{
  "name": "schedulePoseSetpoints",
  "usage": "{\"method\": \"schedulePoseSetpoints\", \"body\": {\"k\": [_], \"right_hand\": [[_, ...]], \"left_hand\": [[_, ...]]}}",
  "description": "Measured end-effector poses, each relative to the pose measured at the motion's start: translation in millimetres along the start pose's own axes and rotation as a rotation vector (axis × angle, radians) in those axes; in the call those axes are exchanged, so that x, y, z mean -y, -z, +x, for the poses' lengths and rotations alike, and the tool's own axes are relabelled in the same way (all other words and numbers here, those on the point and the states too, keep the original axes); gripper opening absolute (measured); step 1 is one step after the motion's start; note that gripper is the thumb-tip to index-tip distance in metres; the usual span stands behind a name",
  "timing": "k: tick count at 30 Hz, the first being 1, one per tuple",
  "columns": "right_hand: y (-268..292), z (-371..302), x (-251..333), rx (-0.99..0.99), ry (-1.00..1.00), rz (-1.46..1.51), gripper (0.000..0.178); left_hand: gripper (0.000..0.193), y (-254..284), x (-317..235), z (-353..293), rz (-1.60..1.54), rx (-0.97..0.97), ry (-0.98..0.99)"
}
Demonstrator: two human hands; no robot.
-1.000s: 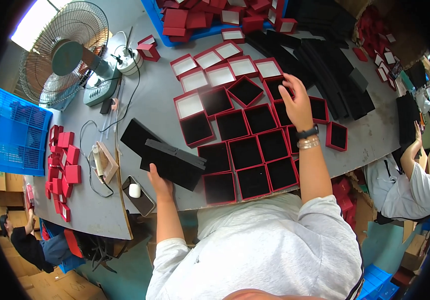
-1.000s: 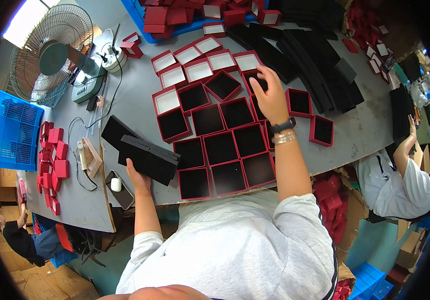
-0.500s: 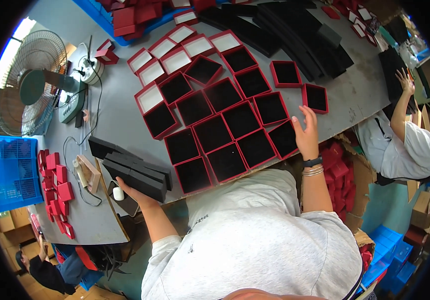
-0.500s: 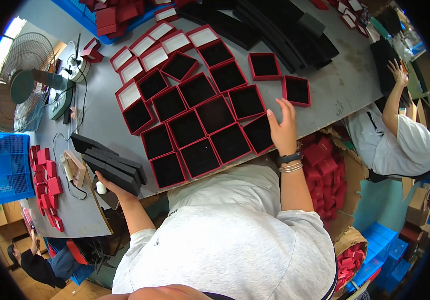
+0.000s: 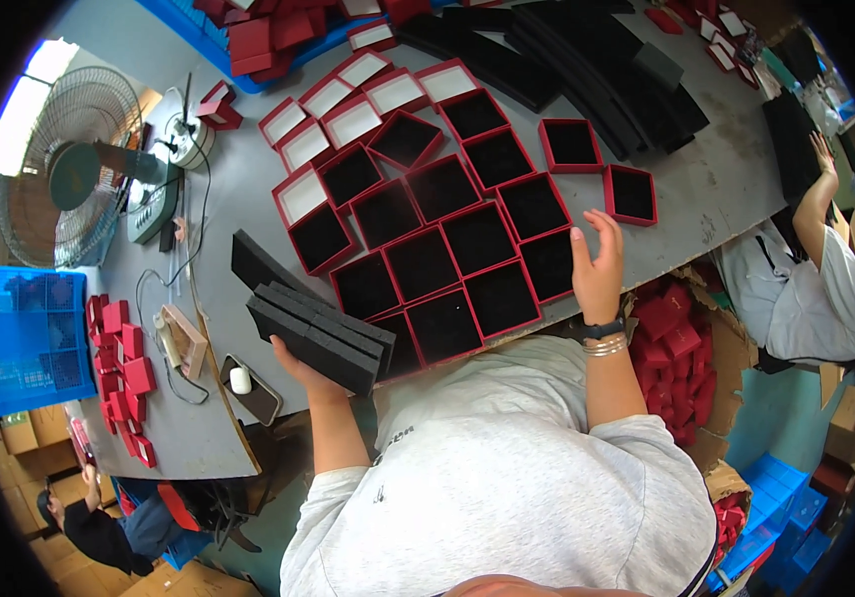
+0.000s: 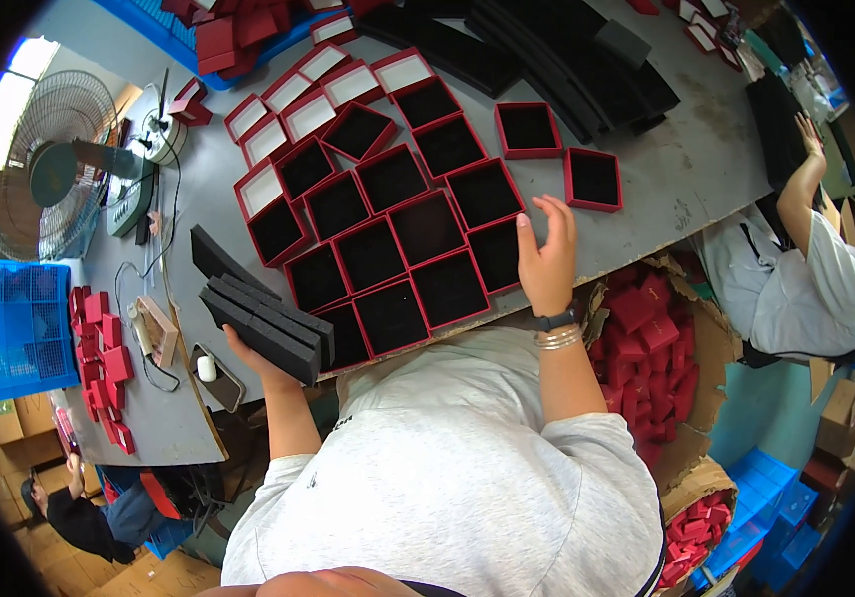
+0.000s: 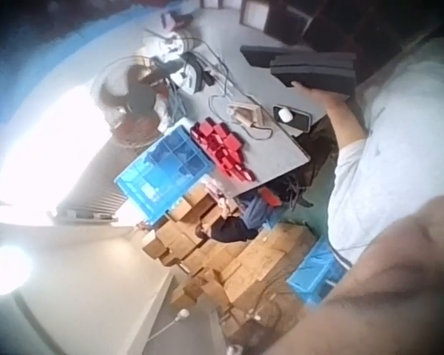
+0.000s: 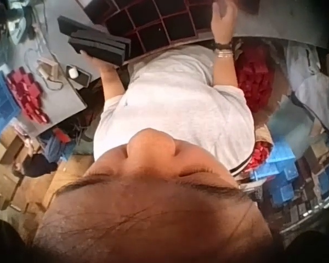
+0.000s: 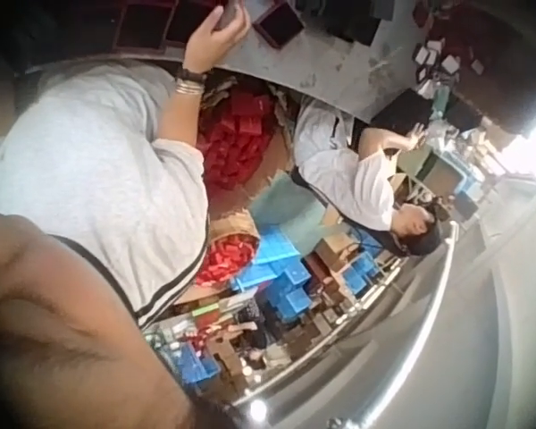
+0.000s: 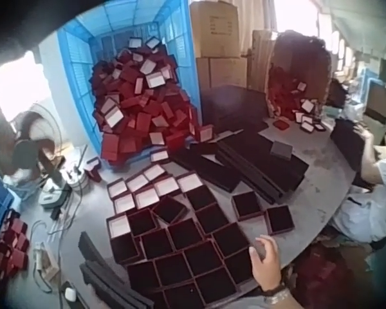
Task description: Inserting foam padding into small red and black gift boxes at a factory workbench.
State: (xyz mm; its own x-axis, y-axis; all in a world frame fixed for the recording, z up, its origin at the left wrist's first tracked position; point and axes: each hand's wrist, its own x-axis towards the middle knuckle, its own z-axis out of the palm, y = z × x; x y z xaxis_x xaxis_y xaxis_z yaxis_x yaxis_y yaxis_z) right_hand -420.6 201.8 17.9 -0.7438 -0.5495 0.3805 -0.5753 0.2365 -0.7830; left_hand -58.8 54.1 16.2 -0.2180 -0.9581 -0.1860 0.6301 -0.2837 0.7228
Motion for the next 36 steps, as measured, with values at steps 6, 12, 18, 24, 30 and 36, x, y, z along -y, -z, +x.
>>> {"method": "schedulePoseSetpoints", "body": {"k": [6, 12, 18, 24, 30, 36], "right_hand": [[15.0, -10.9, 84.8, 0.523, 0.035, 0.525, 0.029], [-20.5, -47.9, 143.0, 0.984, 0.048, 0.645, 0.082], [-20.9, -17.7, 156.7, 0.832, -0.32, 1.035, 0.029], [-16.1, 21.3, 146.6, 0.266, -0.397, 1.152, 0.029], [-16.3, 113.6, 102.0, 0.143, -0.23, 0.842, 0.046], [-99.7, 234.0, 46.5, 0.469, -0.156, 0.371, 0.033]], "left_hand": [[0.066, 1.7, -14.2, -27.2, 0.269, 0.015, -0.005], [0.098, -9.3, 7.8, -63.6, 0.531, 0.366, 0.054], [0.081, -37.2, -6.9, -63.6, 0.617, 0.497, 0.057], [0.086, -25.4, -6.8, -56.0, 0.604, 0.485, -0.065], [0.074, -8.7, -49.7, 1.6, 0.08, -0.075, -0.171], [0.044, 14.8, -91.5, 155.2, -0.438, 0.552, -0.309]]}}
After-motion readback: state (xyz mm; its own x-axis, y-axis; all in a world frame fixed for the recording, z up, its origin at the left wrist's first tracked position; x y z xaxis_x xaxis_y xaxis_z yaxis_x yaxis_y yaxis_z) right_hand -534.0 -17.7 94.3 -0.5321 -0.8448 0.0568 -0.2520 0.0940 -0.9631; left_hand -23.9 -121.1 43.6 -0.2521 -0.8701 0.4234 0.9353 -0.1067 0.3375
